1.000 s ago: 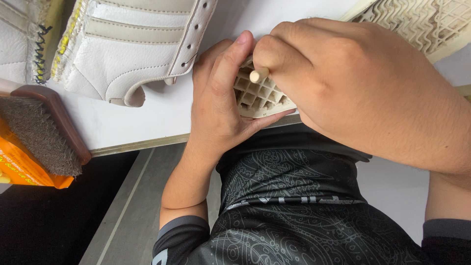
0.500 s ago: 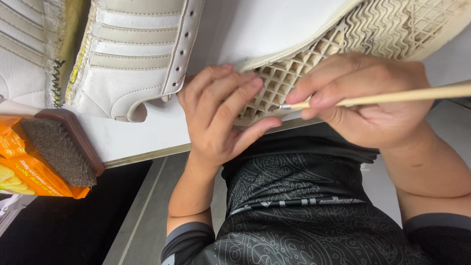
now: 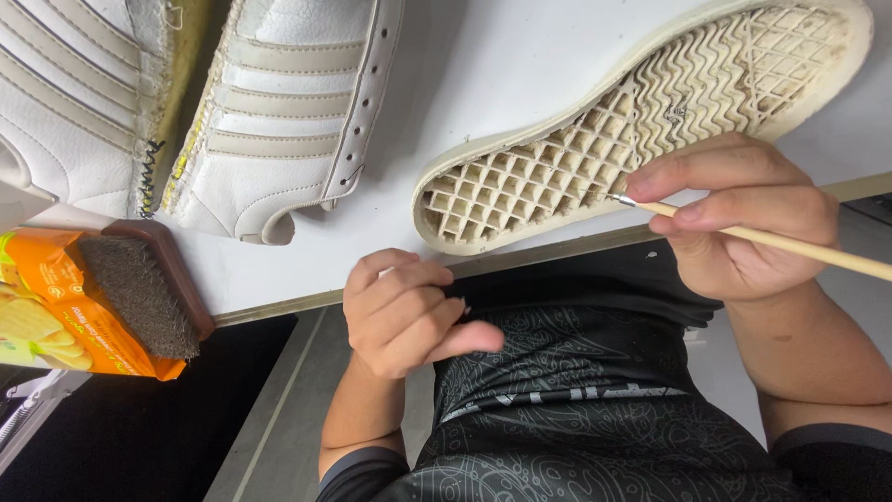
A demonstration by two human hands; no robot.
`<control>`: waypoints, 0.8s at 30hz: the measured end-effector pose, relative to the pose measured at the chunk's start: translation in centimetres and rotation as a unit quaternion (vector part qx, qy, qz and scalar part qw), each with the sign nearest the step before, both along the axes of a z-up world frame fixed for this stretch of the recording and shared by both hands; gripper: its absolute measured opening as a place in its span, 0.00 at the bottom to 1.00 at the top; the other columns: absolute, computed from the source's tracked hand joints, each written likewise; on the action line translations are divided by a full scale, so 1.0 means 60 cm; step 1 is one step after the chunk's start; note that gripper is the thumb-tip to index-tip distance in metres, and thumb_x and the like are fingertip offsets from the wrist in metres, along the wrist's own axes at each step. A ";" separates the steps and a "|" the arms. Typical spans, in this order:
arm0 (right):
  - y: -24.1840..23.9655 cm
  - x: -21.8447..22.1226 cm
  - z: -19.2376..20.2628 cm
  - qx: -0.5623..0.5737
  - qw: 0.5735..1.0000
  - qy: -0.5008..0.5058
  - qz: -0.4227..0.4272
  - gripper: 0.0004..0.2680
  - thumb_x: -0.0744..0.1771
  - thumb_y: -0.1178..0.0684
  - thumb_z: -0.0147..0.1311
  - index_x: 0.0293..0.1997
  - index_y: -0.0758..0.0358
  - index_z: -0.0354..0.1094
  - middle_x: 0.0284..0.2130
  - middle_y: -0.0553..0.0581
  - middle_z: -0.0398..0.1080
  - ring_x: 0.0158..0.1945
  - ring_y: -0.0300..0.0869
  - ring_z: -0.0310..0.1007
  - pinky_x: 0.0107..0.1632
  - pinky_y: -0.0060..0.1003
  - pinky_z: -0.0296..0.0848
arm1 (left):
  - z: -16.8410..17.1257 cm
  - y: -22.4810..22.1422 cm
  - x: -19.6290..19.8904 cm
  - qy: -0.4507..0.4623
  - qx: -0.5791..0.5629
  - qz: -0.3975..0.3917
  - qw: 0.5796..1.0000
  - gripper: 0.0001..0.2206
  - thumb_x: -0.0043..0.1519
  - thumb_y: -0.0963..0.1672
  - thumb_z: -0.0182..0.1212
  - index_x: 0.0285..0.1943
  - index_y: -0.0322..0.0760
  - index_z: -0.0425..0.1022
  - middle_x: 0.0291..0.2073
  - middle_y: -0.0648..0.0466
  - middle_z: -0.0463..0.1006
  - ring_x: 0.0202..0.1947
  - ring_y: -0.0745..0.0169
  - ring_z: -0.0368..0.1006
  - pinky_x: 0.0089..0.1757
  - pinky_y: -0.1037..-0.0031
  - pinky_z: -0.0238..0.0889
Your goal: The person uses a thin scraping tool to remove dirt and debris from the crevices and lattice pattern of a white shoe sole.
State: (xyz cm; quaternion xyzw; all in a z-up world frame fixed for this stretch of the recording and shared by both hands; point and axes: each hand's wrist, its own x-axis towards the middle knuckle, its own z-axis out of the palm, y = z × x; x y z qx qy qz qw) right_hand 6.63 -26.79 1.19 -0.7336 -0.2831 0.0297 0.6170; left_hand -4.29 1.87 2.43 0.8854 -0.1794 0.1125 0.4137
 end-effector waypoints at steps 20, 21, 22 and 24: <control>-0.111 -0.031 -0.053 0.057 0.987 -0.059 -0.135 0.12 0.72 0.45 0.40 0.41 0.66 0.61 0.38 0.63 0.72 0.41 0.45 0.76 0.41 0.38 0.80 | 0.023 -0.053 0.037 0.556 -0.422 -0.097 0.710 0.38 0.61 0.58 0.60 0.74 0.29 0.64 0.54 0.37 0.79 0.53 0.45 0.81 0.52 0.59 0.76; -0.118 -0.035 -0.054 0.053 0.987 -0.049 -0.143 0.14 0.71 0.44 0.40 0.41 0.66 0.61 0.39 0.63 0.72 0.42 0.46 0.75 0.43 0.39 0.79 | 0.005 -0.065 0.026 0.636 -0.594 -0.158 0.468 0.39 0.64 0.60 0.54 0.76 0.28 0.60 0.55 0.31 0.77 0.49 0.41 0.80 0.49 0.58 0.76; -0.123 -0.038 -0.055 0.051 0.986 -0.042 -0.150 0.15 0.71 0.42 0.39 0.41 0.66 0.61 0.39 0.63 0.72 0.42 0.47 0.75 0.44 0.39 0.79 | -0.010 -0.078 0.014 0.635 -0.594 -0.157 0.469 0.39 0.64 0.60 0.54 0.76 0.28 0.60 0.55 0.31 0.77 0.49 0.41 0.80 0.49 0.58 0.76; -0.128 -0.035 -0.051 0.045 0.986 -0.033 -0.156 0.17 0.71 0.39 0.37 0.40 0.65 0.61 0.40 0.63 0.71 0.43 0.48 0.74 0.47 0.41 0.78 | -0.031 -0.105 -0.006 0.563 -0.795 -0.117 0.191 0.35 0.71 0.58 0.44 0.75 0.26 0.60 0.53 0.28 0.76 0.49 0.39 0.80 0.46 0.58 0.77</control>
